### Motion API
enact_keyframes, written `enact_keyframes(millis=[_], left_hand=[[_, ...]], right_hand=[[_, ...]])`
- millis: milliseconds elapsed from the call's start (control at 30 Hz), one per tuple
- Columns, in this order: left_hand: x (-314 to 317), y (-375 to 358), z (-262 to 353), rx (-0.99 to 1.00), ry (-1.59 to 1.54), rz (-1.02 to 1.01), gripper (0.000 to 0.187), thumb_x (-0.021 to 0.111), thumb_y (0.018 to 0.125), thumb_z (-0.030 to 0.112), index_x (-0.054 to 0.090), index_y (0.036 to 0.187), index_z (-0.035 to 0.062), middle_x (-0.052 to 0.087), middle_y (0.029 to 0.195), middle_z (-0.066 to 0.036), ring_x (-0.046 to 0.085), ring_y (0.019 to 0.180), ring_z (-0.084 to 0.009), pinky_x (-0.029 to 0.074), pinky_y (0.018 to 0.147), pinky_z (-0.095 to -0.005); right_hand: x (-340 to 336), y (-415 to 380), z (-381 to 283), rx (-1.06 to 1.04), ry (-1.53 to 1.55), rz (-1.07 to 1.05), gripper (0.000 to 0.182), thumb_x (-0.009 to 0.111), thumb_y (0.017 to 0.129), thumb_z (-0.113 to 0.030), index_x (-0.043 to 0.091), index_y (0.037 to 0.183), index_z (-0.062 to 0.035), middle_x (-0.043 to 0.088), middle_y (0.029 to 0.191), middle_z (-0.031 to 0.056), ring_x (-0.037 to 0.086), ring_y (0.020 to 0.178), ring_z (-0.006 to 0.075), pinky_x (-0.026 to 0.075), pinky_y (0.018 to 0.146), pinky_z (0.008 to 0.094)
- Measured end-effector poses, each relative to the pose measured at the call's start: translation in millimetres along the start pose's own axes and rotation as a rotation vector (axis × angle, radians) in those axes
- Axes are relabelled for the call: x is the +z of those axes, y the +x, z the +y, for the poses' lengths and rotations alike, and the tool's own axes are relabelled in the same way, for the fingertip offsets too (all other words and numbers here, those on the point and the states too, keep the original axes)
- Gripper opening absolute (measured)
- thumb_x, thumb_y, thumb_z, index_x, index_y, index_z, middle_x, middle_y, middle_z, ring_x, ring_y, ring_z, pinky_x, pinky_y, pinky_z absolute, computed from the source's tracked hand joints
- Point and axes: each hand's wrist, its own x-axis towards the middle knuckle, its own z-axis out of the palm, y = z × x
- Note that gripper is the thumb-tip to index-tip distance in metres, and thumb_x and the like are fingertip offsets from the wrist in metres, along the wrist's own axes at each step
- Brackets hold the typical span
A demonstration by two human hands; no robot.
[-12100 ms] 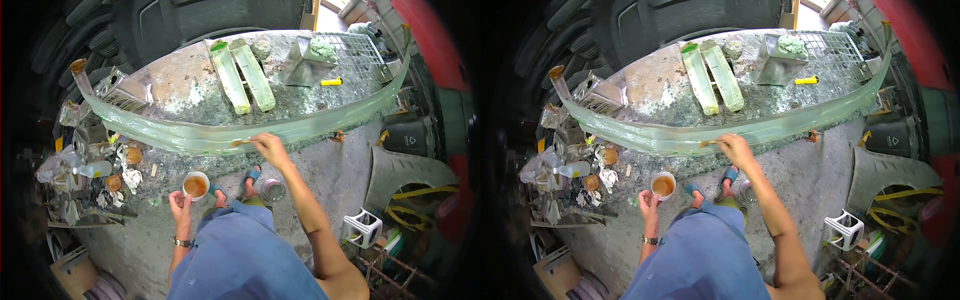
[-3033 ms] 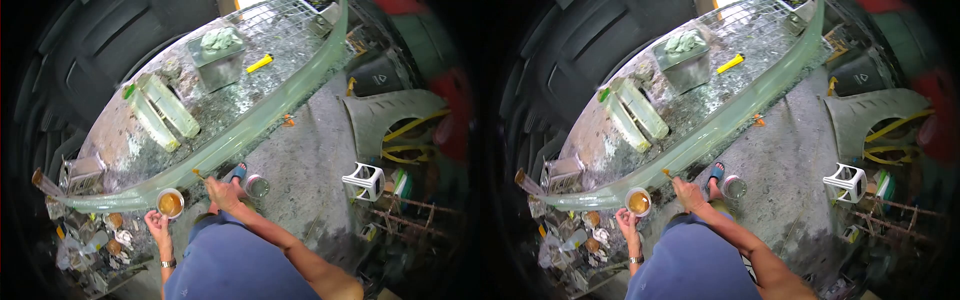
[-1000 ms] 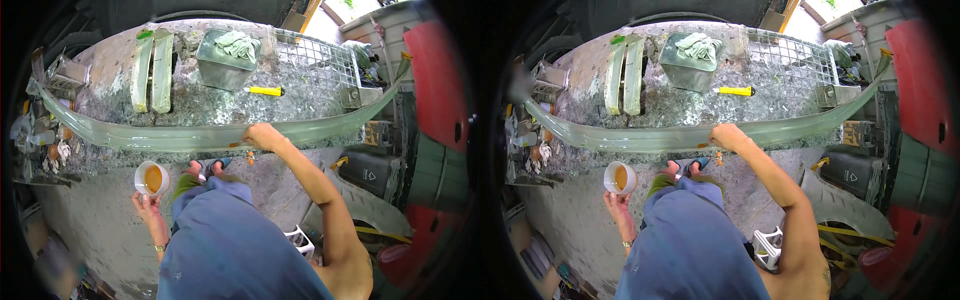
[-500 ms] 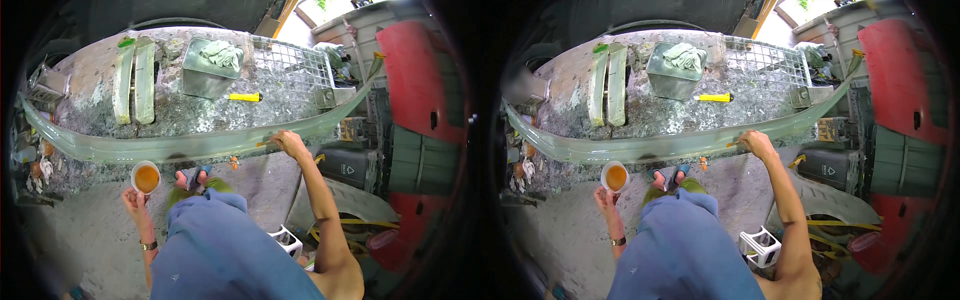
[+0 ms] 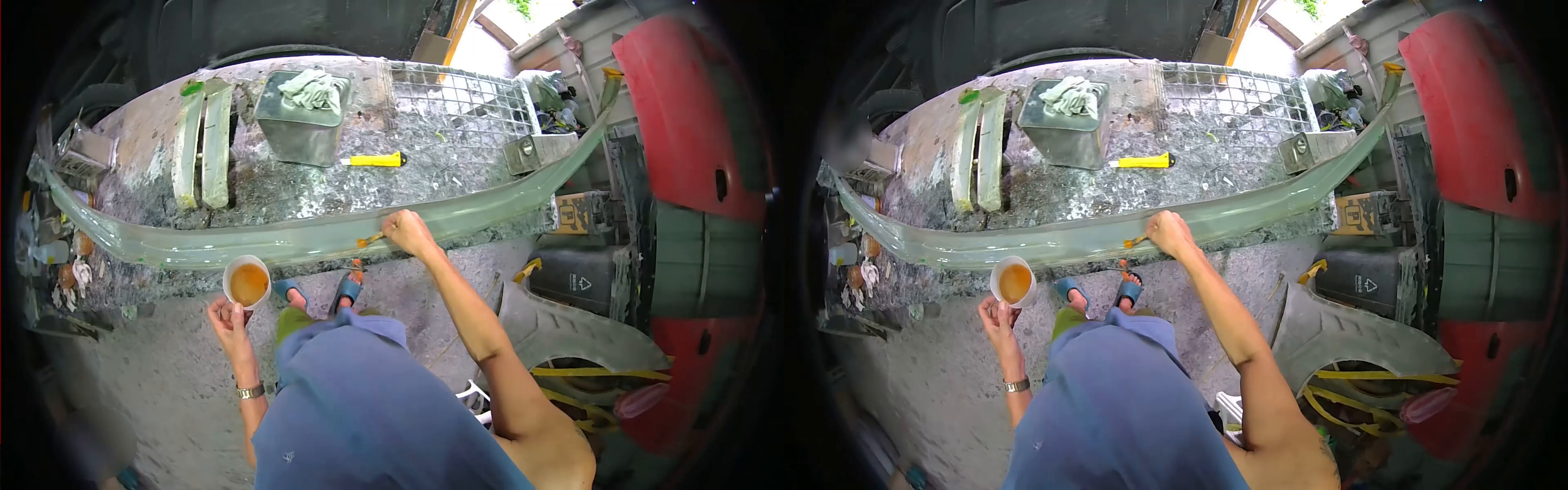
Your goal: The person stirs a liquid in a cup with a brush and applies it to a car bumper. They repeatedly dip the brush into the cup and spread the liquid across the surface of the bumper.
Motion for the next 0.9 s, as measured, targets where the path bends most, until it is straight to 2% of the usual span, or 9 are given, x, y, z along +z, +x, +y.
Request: enact_keyframes(millis=[233,367,467,533,567,633,700,767,900], left_hand=[[20.8,-30.1,-26.1,-0.025,-0.002,0.015,0.036,0.061,0.092,0.021,0.04,0.119,0.0071,0.056,0.093,-0.002,0.056,0.086,-0.0105,0.05,0.08,-0.0291],[40.8,-41.4,-26.6,0.006,0.018,0.057,0.036,0.062,0.092,0.02,0.04,0.118,0.0065,0.056,0.094,-0.003,0.056,0.085,-0.0102,0.05,0.078,-0.0286],[49.3,-36.7,-35.2,0.045,0.004,0.04,0.039,0.065,0.09,0.015,0.039,0.118,0.0051,0.056,0.093,-0.005,0.056,0.084,-0.0097,0.05,0.075,-0.0268],[57.1,-29.0,-42.9,0.073,0.04,0.042,0.043,0.067,0.087,0.011,0.039,0.118,0.0047,0.056,0.092,-0.006,0.057,0.082,-0.01,0.05,0.073,-0.0251],[59.9,-25.6,-45.6,0.084,0.068,0.039,0.044,0.069,0.086,0.009,0.039,0.117,0.0046,0.056,0.092,-0.007,0.058,0.081,-0.0102,0.05,0.071,-0.0243],[78.0,-26.0,-35.6,0.12,0.059,0.0,0.046,0.07,0.084,0.007,0.038,0.116,0.0043,0.056,0.094,-0.008,0.059,0.076,-0.011,0.051,0.067,-0.0242],[92.6,-30.2,-24.1,0.121,0.074,0.002,0.049,0.073,0.082,0.008,0.038,0.116,0.0039,0.057,0.096,-0.009,0.061,0.076,-0.0129,0.053,0.062,-0.0256],[99.8,-34.3,-19.6,0.108,0.108,-0.007,0.052,0.074,0.081,0.01,0.038,0.117,0.0038,0.058,0.097,-0.01,0.062,0.078,-0.0136,0.054,0.061,-0.0258],[102.7,-37.7,-18.7,0.199,0.195,-0.013,0.057,0.078,0.077,0.016,0.04,0.118,0.0025,0.06,0.1,-0.012,0.063,0.083,-0.0159,0.053,0.069,-0.0282]], right_hand=[[-57.1,-14.6,67.4,0.116,-0.031,0.032,0.02,0.06,0.079,-0.017,0.07,0.089,-0.0036,0.066,0.088,0.0229,0.064,0.088,0.039,0.051,0.079,0.0444],[-77.1,-36.1,95.8,0.0,-0.259,0.273,0.02,0.055,0.081,-0.014,0.069,0.091,-0.0053,0.065,0.084,0.0222,0.062,0.084,0.0415,0.049,0.074,0.0484],[-92.1,-61.7,65.0,-0.074,-0.19,0.314,0.018,0.057,0.084,-0.015,0.069,0.093,-0.0055,0.067,0.078,0.018,0.065,0.072,0.0337,0.05,0.066,0.043],[-98.0,-78.8,30.2,-0.03,0.341,0.215,0.016,0.058,0.087,-0.015,0.067,0.092,-0.0029,0.064,0.065,0.0092,0.06,0.056,0.0145,0.045,0.053,0.0296],[-94.0,-82.9,15.6,-0.056,0.353,0.191,0.016,0.058,0.087,-0.015,0.067,0.092,-0.0029,0.064,0.065,0.0092,0.06,0.056,0.0145,0.045,0.053,0.0296],[-74.3,-88.2,-17.8,-0.166,0.638,0.004,0.015,0.061,0.088,-0.013,0.066,0.099,-0.0041,0.061,0.064,0.0026,0.054,0.057,0.0047,0.043,0.05,0.0236],[-49.6,-89.2,-47.6,-0.323,0.571,-0.092,0.021,0.06,0.091,-0.018,0.061,0.105,-0.0026,0.064,0.066,0.0086,0.061,0.058,0.0134,0.047,0.055,0.0307],[-37.1,-92.6,-86.1,-0.418,0.256,-0.122,0.016,0.059,0.089,-0.014,0.062,0.101,-0.003,0.066,0.071,0.0113,0.065,0.063,0.0205,0.049,0.056,0.0356],[4.1,-73.7,-101.4,-0.588,-0.208,-0.005,0.016,0.058,0.088,-0.016,0.061,0.097,-0.0032,0.067,0.075,0.0154,0.066,0.072,0.0327,0.05,0.064,0.0439]])
